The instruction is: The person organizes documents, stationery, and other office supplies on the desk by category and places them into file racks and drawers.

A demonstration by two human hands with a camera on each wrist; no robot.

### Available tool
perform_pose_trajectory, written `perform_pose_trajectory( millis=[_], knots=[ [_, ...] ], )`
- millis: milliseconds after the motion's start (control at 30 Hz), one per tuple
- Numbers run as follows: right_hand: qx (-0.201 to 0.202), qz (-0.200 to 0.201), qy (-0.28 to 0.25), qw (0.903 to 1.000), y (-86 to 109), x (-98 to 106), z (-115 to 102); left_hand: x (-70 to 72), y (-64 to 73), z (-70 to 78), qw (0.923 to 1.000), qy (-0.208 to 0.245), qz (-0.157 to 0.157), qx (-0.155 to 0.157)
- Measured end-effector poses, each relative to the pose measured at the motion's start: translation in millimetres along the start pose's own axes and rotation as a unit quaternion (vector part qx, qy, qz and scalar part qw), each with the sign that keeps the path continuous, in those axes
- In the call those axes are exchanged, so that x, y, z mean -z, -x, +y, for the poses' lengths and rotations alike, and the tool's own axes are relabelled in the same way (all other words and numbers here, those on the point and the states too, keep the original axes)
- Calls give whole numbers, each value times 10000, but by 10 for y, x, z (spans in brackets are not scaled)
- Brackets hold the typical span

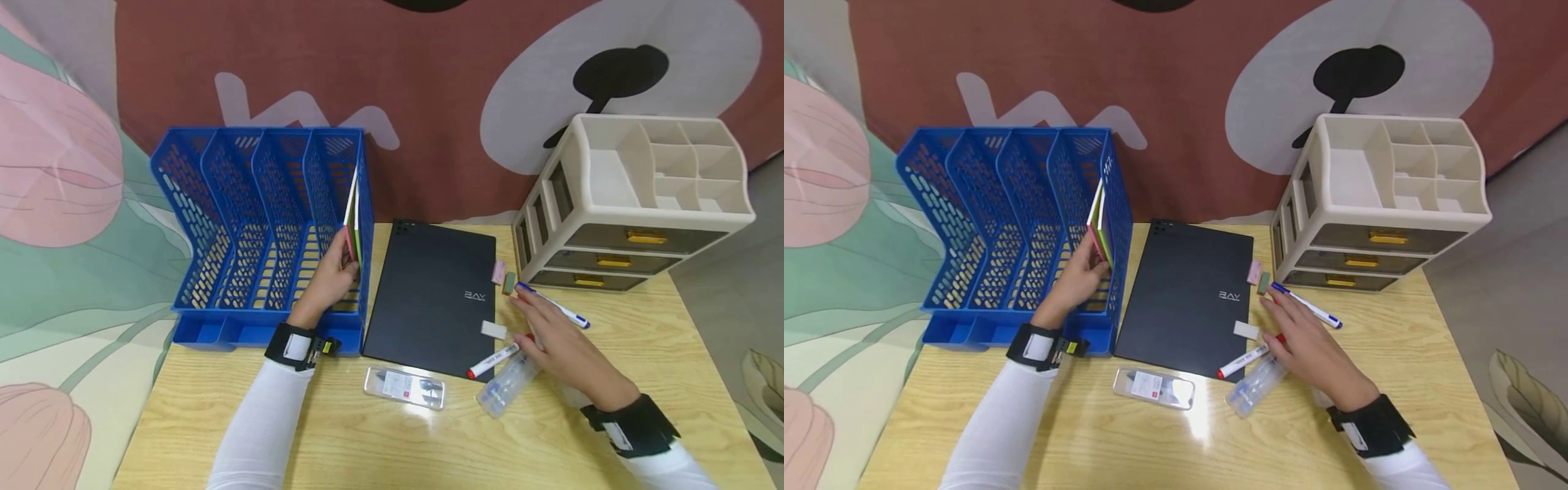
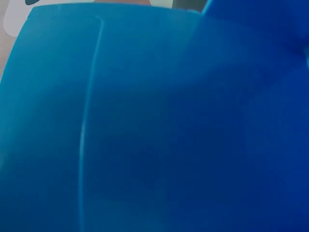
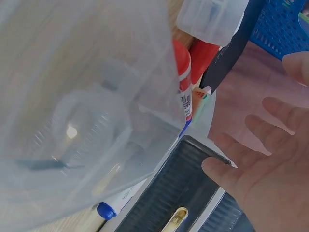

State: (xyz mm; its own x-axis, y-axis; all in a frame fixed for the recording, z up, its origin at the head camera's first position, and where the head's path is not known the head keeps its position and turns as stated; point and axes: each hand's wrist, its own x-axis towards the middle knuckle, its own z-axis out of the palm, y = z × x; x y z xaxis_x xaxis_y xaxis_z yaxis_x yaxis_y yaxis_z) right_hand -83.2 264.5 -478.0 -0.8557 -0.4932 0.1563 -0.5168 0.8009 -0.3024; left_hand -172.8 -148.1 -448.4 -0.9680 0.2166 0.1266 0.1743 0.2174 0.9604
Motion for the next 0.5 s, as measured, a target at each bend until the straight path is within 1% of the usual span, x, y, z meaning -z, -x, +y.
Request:
perform_pose_trajectory(
  millis=[67,167,200,267,400,433,500],
  knots=[
    [-19,16,-64,10000,9,0,7,0,-10,4,9998,165,-94,4],
    [-1,52,-103,9999,16,-12,16,2,-5,86,9990,368,-268,35],
    [2,66,-105,9999,18,-16,18,5,2,127,9988,373,-326,47],
    [2,94,-106,9999,21,-24,22,13,13,203,9984,357,-443,47],
    [-63,83,-144,9998,27,-36,22,27,29,297,9985,57,-543,16],
    [-100,54,-159,9998,28,-41,21,28,30,301,9985,18,-554,-7],
    [-212,-59,-193,9996,27,-48,10,34,11,204,9986,-41,-522,-46]
  ],
)
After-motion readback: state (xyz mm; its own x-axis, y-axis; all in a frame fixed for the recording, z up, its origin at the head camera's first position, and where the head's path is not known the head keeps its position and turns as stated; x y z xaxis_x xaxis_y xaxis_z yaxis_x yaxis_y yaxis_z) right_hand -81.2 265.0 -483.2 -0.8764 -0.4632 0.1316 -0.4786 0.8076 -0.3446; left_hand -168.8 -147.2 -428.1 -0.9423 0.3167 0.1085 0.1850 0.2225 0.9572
